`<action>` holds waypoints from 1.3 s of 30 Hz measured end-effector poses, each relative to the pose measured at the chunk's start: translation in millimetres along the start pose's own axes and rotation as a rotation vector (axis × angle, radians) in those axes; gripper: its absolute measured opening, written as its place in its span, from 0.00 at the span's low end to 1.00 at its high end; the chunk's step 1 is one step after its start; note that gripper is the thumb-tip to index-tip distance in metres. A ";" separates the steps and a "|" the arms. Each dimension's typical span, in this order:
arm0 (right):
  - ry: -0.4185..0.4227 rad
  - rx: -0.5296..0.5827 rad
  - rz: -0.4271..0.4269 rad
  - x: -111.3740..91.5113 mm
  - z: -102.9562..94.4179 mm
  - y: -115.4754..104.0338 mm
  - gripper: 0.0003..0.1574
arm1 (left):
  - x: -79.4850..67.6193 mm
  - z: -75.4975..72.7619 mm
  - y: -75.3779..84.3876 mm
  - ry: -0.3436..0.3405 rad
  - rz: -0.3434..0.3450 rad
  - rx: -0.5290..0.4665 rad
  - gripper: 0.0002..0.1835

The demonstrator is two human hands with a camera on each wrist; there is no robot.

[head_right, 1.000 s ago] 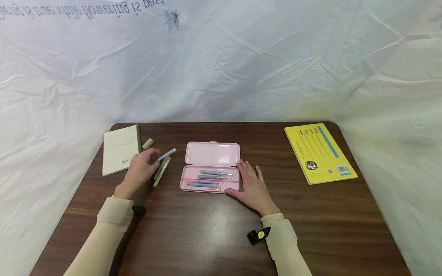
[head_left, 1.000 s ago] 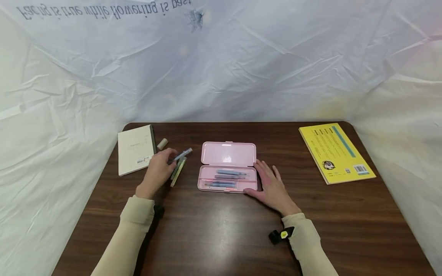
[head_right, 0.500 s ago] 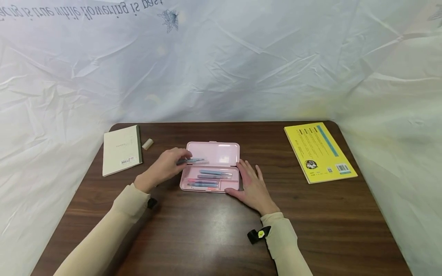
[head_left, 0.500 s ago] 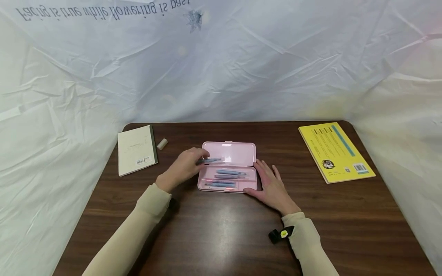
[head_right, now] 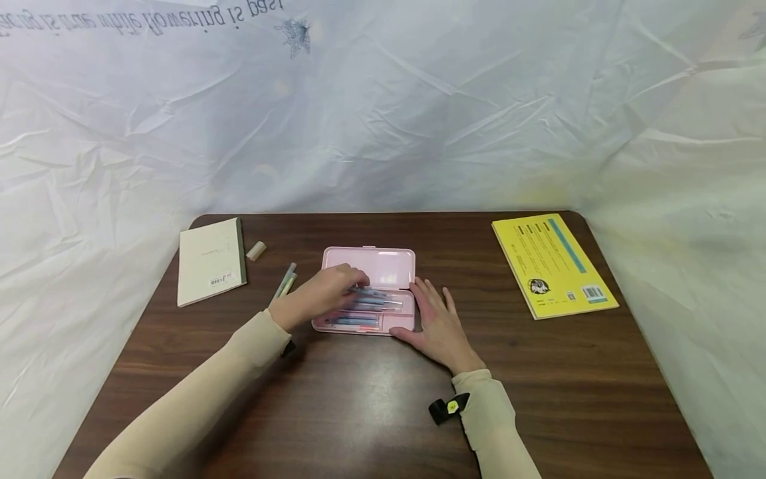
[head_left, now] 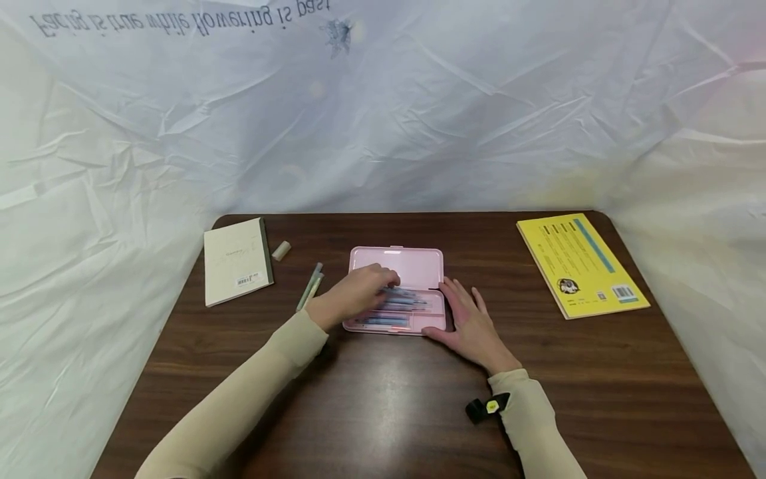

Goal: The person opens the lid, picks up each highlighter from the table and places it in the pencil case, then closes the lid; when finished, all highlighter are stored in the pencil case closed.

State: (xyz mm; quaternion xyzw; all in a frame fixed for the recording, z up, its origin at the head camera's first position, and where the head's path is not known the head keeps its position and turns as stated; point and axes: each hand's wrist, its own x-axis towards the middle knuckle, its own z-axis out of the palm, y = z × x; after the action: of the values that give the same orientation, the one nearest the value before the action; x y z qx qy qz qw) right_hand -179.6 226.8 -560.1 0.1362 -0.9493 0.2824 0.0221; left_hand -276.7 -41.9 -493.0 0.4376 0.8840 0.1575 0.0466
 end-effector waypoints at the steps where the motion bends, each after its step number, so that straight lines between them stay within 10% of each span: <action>1: 0.001 0.002 -0.001 0.1 0.1 -0.2 0.64 | 2.0 1.6 0.8 -0.007 0.002 0.007 0.13; 21: -0.014 0.007 0.013 1.9 -0.2 -0.8 0.65 | 7.4 9.6 5.0 0.000 -0.051 -0.053 0.14; 39: 0.011 -0.001 -0.004 0.8 0.5 -0.3 0.66 | -73.0 -21.5 -64.9 0.127 -0.315 -0.117 0.18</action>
State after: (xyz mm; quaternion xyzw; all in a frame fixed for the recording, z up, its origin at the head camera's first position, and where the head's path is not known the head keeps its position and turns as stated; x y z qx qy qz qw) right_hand -180.2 226.2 -560.3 0.1366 -0.9490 0.2828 0.0281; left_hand -286.0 -141.4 -497.4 0.2793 0.9321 0.2269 0.0403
